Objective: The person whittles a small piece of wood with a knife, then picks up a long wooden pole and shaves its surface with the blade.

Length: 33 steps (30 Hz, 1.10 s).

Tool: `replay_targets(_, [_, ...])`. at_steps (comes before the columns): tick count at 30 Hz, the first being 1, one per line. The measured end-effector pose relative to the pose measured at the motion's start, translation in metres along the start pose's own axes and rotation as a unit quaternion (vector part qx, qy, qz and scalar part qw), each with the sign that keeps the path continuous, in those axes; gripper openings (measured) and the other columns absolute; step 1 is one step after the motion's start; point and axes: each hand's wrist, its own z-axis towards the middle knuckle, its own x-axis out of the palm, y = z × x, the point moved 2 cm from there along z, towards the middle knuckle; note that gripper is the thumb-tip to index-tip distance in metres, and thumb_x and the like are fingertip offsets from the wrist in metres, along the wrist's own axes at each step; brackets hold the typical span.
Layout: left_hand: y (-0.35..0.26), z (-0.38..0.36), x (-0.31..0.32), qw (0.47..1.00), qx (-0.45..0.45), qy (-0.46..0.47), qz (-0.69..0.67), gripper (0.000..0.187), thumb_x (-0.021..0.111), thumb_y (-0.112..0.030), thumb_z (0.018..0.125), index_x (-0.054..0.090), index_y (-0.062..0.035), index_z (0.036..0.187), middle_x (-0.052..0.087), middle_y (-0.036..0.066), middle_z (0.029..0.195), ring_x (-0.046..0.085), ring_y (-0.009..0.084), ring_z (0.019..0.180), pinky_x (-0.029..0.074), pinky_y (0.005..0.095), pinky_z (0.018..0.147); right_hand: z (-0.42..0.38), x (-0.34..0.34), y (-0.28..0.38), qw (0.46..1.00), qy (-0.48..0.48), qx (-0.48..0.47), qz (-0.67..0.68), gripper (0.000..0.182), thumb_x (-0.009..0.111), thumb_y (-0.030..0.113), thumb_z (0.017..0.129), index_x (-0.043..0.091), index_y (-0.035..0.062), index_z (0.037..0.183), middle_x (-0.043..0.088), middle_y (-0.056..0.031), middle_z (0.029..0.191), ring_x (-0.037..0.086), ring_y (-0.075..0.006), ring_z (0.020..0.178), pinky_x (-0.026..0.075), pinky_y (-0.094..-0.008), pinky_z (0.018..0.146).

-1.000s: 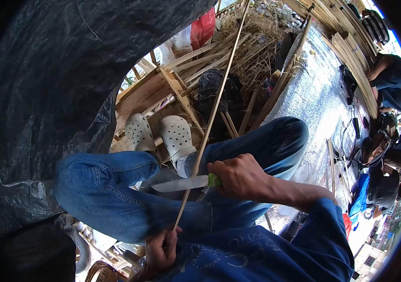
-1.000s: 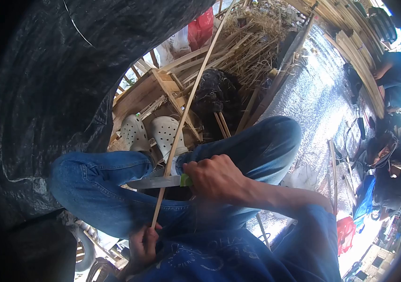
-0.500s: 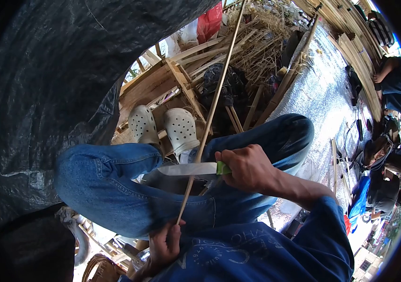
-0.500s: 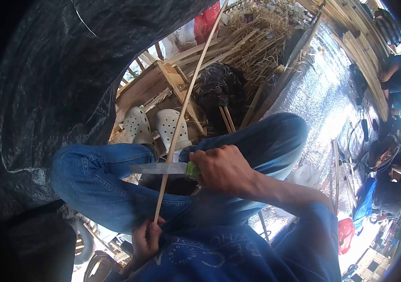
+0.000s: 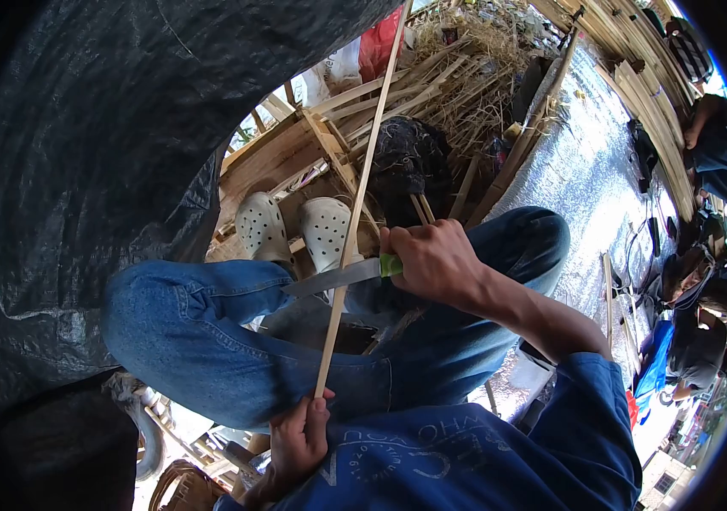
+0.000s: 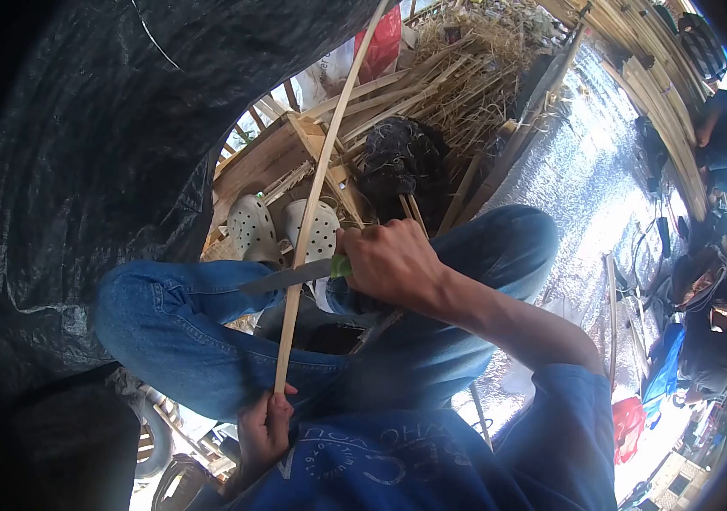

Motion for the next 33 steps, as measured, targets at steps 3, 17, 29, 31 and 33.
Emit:
replay_targets(3, [0.000,0.003,-0.001,1.000,-0.024,0.008,0.009,0.022,0.044,-0.015,0.096,0.059,0.0000,0.099,0.050,0.003,0.056,0.048,0.0084,0.048,0.038,0.0243,0.048,0.008,0.014,-0.023,0.996,-0.045,0.005,-0.080,0.015,0.057,0.020,0.086,0.061,0.0078,0.077,0.060,-0.0081,0.057,0.059,-0.0258,0.047,0.049,-0.0353,0.045])
replay_targets(17, [0.015,-0.008,0.005,0.993,-0.098,0.057,-0.020,0.018,0.049,-0.014,0.093,0.063,-0.0023,0.097,0.056,0.007,0.057,0.058,0.0135,0.052,0.043,0.0276,0.050,-0.005,-0.033,-0.070,0.974,-0.062,0.216,0.041,0.027,0.055,0.020,0.089,0.063,0.0013,0.071,0.057,-0.0150,0.053,0.057,-0.0297,0.044,0.047,-0.0411,0.048])
replay_targets(29, [-0.015,0.031,0.005,0.883,-0.219,0.159,-0.385,0.037,0.033,-0.028,0.102,0.052,0.0012,0.111,0.041,-0.002,0.064,0.033,0.0015,0.043,0.025,0.0167,0.040,-0.020,0.020,0.003,0.849,0.007,0.280,0.449,0.034,0.053,0.034,0.096,0.062,0.0017,0.097,0.044,0.0062,0.064,0.038,-0.0060,0.052,0.032,-0.0264,0.047])
replay_targets(31, [-0.016,0.039,0.012,0.879,-0.204,0.174,-0.394,0.038,0.033,-0.029,0.102,0.051,0.0014,0.114,0.043,-0.002,0.065,0.034,0.0019,0.043,0.027,0.0168,0.040,-0.024,0.033,0.011,0.693,0.022,0.313,0.649,0.037,0.057,0.040,0.092,0.062,0.0032,0.090,0.041,0.0055,0.058,0.036,-0.0051,0.049,0.028,-0.0250,0.044])
replay_targets(33, [-0.021,0.044,0.014,0.875,-0.193,0.192,-0.401,0.040,0.032,-0.030,0.102,0.050,0.0016,0.117,0.044,-0.001,0.065,0.035,0.0023,0.043,0.028,0.0169,0.039,-0.022,0.033,0.013,0.674,0.016,0.311,0.670,0.033,0.058,0.039,0.092,0.063,0.0070,0.090,0.037,0.0089,0.057,0.031,-0.0020,0.047,0.023,-0.0219,0.043])
